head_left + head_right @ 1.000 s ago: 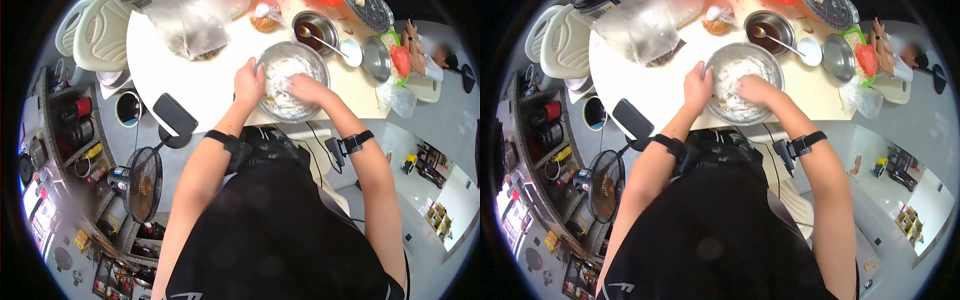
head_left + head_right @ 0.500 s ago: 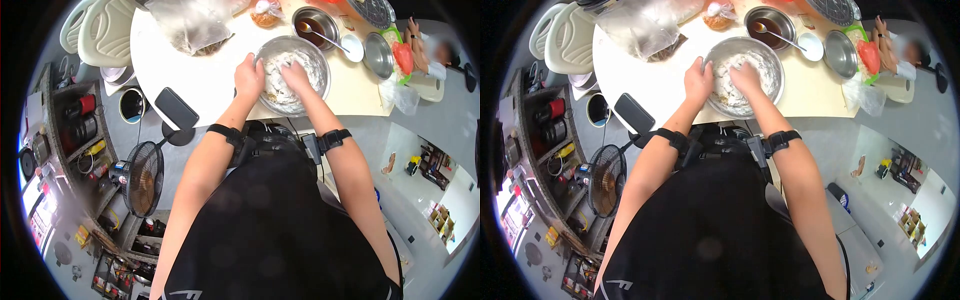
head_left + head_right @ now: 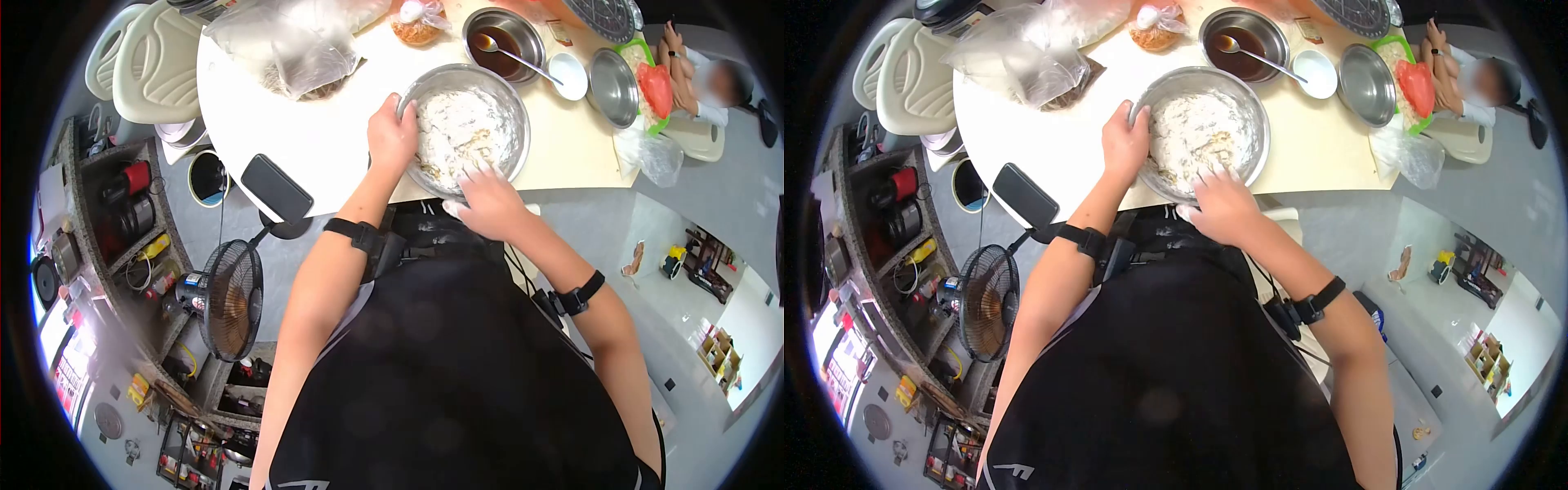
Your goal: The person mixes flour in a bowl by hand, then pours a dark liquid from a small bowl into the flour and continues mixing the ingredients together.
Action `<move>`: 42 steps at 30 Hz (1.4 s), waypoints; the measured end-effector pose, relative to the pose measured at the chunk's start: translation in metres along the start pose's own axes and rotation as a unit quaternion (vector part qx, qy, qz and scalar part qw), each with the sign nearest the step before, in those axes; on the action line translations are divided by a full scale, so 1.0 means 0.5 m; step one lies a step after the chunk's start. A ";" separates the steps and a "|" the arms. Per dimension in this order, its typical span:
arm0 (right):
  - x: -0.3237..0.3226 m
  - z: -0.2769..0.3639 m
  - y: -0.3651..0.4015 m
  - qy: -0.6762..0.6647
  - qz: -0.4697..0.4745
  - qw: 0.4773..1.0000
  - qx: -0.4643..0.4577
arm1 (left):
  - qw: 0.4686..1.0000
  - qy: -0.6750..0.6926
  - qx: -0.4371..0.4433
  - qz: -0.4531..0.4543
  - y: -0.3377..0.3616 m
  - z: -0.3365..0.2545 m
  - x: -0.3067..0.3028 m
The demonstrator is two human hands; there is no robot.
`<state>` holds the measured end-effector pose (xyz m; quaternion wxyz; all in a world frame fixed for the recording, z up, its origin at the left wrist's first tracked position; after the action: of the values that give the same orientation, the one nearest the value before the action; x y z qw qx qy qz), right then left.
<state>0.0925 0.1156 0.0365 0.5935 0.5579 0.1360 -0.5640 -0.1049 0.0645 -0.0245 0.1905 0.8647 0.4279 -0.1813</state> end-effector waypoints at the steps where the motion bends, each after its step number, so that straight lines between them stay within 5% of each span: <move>1: 0.009 -0.009 0.000 -0.009 0.013 1.000 0.006 | 1.000 0.002 -0.002 0.000 -0.002 0.003 0.002; 5: 0.017 -0.025 -0.045 -0.038 0.096 0.994 0.026 | 1.000 -0.006 -0.014 0.020 -0.005 -0.019 -0.006; 9: 0.024 -0.075 -0.139 -0.041 0.070 0.996 -0.023 | 1.000 -0.007 0.029 0.005 -0.015 -0.009 0.002; 16: -0.077 -0.085 -0.142 -0.079 0.100 0.992 0.026 | 0.998 -0.039 0.057 -0.013 -0.012 -0.011 -0.003; 22: -0.065 -0.120 -0.128 0.024 -0.090 0.995 0.038 | 0.999 -0.022 0.031 0.010 -0.004 -0.011 -0.004; 25: 0.007 -0.132 -0.154 -0.025 0.054 0.992 0.110 | 0.999 -0.023 0.034 0.012 -0.009 -0.009 -0.001; 26: 0.013 -0.125 -0.153 -0.004 -0.019 0.995 0.102 | 0.999 -0.026 0.030 0.016 -0.006 -0.003 -0.001; 42: -0.050 -0.108 -0.165 0.007 -0.221 0.972 0.074 | 0.999 -0.036 0.021 0.011 -0.004 -0.006 -0.008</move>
<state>0.0419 0.1937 -0.0040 0.4101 0.5603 0.2176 -0.6859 -0.1082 0.0643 -0.0202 0.1899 0.8658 0.4078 -0.2191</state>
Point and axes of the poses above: each hand's wrist, its own y-axis away from the middle knuckle, its own x-axis out of the palm, z = x × y, the point moved 6 cm from there along -y, towards the middle knuckle, and after that the axes turned 2 degrees about -z, right-handed, at the moved point
